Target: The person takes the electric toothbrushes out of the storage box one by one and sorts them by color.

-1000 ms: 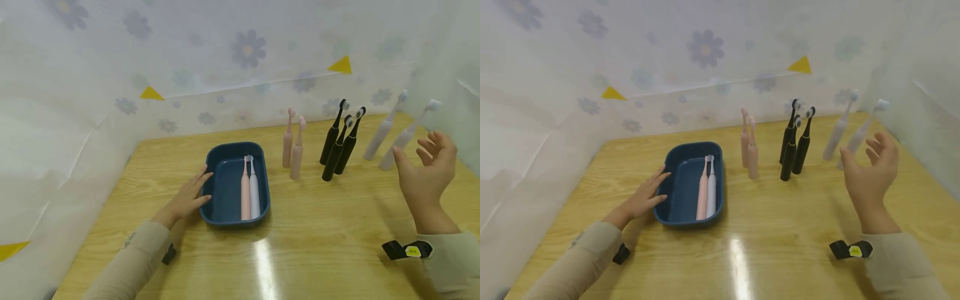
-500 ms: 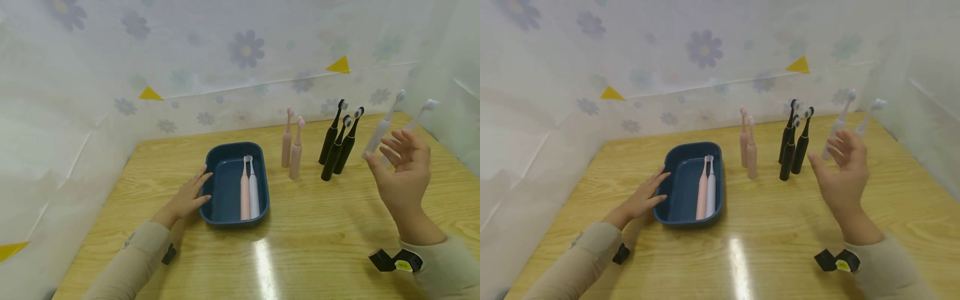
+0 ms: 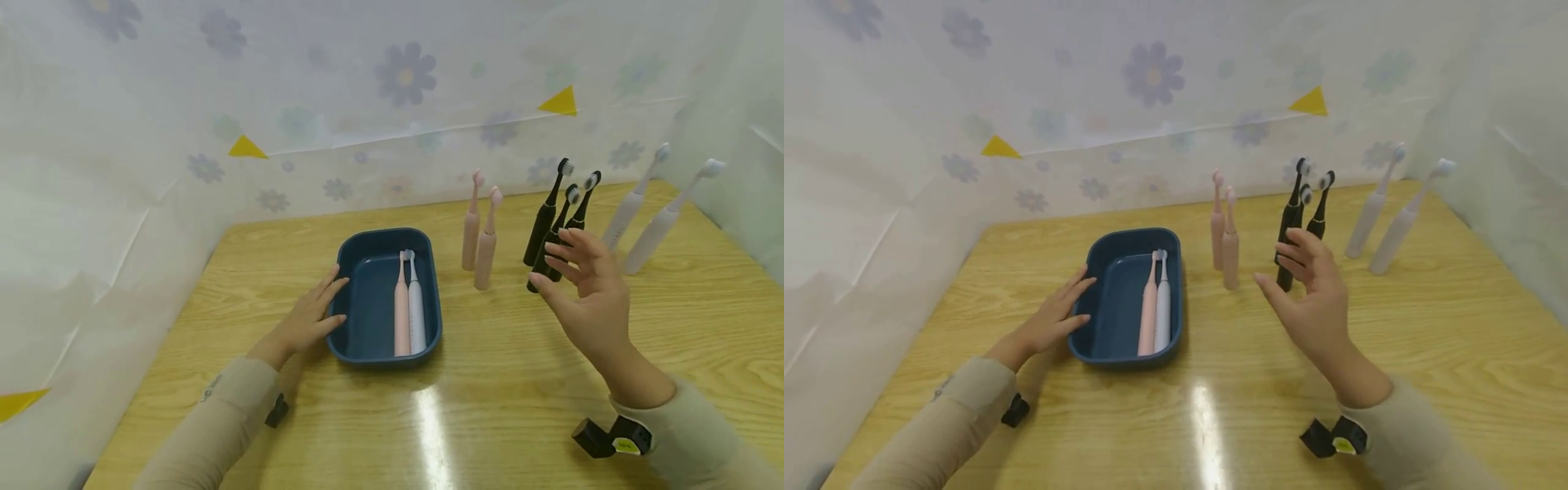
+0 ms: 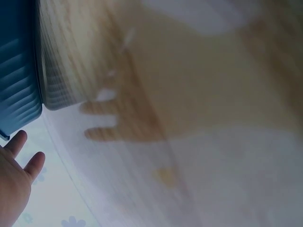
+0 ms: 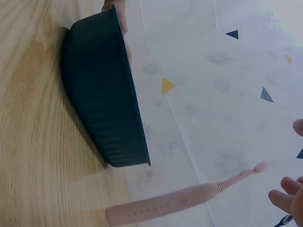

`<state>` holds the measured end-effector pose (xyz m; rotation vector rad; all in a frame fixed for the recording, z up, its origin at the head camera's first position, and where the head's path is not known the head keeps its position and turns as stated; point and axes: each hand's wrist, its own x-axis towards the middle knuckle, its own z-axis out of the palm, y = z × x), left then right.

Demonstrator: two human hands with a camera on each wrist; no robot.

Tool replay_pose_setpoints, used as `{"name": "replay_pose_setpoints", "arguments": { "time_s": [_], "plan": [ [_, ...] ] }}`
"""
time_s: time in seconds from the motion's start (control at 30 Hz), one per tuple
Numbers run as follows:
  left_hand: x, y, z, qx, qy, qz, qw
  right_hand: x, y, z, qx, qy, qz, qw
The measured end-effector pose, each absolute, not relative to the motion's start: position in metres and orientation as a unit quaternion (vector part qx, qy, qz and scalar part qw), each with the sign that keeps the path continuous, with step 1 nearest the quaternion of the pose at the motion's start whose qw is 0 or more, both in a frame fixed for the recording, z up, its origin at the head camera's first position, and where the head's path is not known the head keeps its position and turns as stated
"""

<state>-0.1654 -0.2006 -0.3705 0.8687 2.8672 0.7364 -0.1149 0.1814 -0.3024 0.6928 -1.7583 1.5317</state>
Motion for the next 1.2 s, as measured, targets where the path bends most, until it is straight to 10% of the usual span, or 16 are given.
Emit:
{"name": "replay_pose_setpoints", "arguments": {
  "time_s": [1.2],
  "plan": [
    [-0.167,-0.201,-0.372,0.28,0.93,0.235,0.032,-0.145,0.081,-0.326,0.284,-0.791,0.524,-0.14]
  ]
}}
